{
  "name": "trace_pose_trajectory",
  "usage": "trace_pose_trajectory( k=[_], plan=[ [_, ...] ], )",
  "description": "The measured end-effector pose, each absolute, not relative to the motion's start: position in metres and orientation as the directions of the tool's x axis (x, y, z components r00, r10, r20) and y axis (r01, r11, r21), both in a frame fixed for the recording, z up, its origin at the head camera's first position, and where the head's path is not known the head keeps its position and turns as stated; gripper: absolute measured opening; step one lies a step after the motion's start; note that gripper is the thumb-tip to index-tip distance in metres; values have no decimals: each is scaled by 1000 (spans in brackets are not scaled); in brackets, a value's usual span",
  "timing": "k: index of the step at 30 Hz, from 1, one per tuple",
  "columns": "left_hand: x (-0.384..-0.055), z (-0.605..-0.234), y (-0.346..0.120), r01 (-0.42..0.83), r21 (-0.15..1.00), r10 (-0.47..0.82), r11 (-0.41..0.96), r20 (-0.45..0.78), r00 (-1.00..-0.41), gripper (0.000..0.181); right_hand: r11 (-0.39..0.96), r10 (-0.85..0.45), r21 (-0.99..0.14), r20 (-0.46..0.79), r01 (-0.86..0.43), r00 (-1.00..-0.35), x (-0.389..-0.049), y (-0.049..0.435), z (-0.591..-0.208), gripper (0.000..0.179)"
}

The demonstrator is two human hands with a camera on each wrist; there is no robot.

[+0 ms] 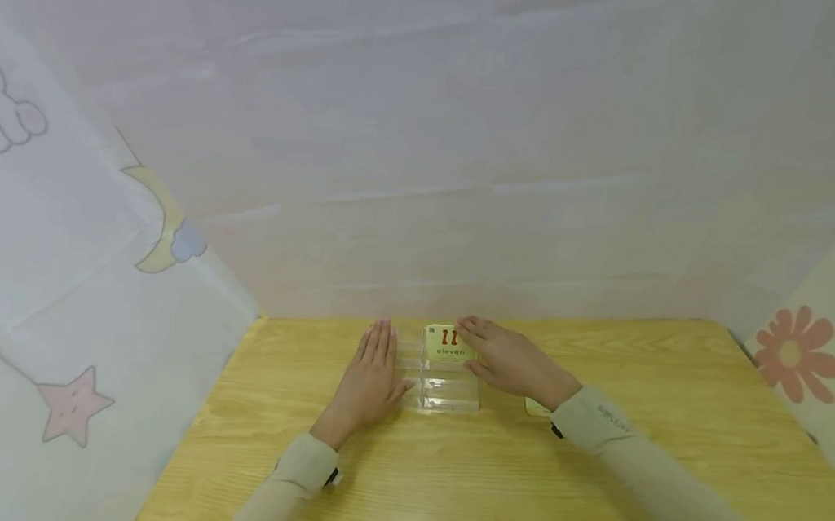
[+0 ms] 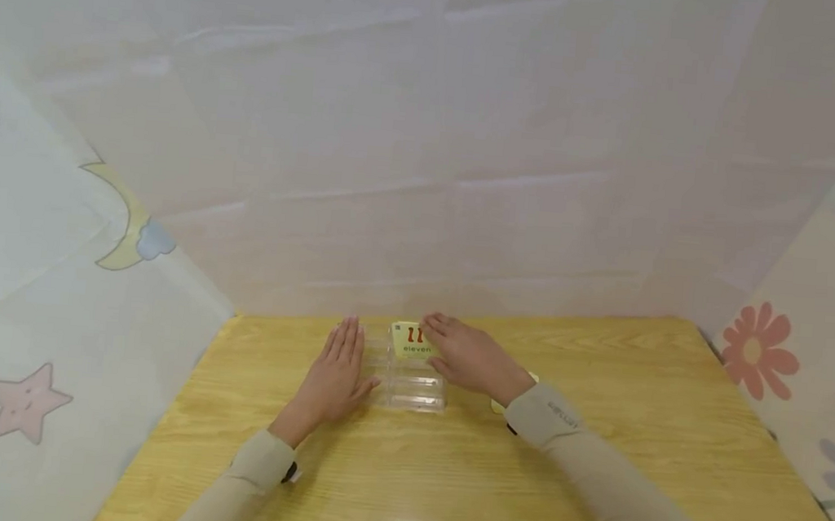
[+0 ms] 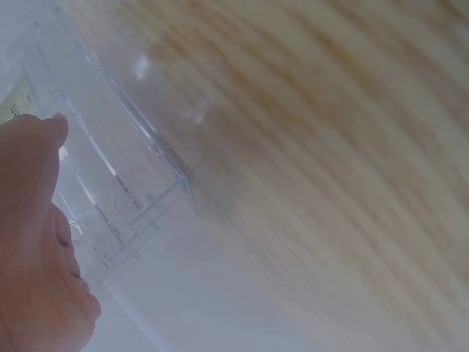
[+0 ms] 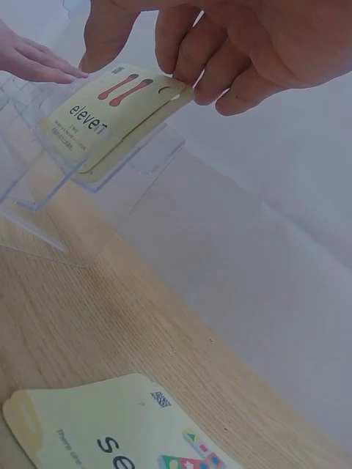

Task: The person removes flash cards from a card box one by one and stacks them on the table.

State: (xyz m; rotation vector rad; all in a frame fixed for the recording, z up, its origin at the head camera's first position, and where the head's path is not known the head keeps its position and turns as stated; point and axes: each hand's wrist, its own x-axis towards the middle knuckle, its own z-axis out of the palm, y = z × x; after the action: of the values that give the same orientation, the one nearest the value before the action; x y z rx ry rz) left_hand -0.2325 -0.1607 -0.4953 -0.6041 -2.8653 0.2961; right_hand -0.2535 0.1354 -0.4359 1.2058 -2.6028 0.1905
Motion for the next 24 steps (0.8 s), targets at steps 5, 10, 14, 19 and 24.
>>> trace_pose_trajectory(
  k=[5, 10, 14, 19, 24],
  plan=[
    [-231, -496, -161, 372, -225, 409, 900, 145, -901, 93, 649, -727, 15, 310, -761, -613, -254, 134, -440, 64],
    [-231, -496, -161, 376, -219, 413, 900, 152, -898, 92, 645, -724, 12, 332, -764, -605, -254, 134, -439, 64],
    [-232, -496, -160, 379, -221, 415, 898, 143, -899, 93, 648, -720, 10, 332, -762, -609, -253, 134, -440, 64],
    [-231, -495, -159, 379, -222, 414, 898, 142, -899, 93, 651, -711, -13, 339, -759, -616, -253, 134, -440, 63],
    [-230, -494, -159, 374, -228, 411, 899, 146, -900, 93, 654, -708, -21, 335, -756, -622, -254, 134, -441, 63]
  ],
)
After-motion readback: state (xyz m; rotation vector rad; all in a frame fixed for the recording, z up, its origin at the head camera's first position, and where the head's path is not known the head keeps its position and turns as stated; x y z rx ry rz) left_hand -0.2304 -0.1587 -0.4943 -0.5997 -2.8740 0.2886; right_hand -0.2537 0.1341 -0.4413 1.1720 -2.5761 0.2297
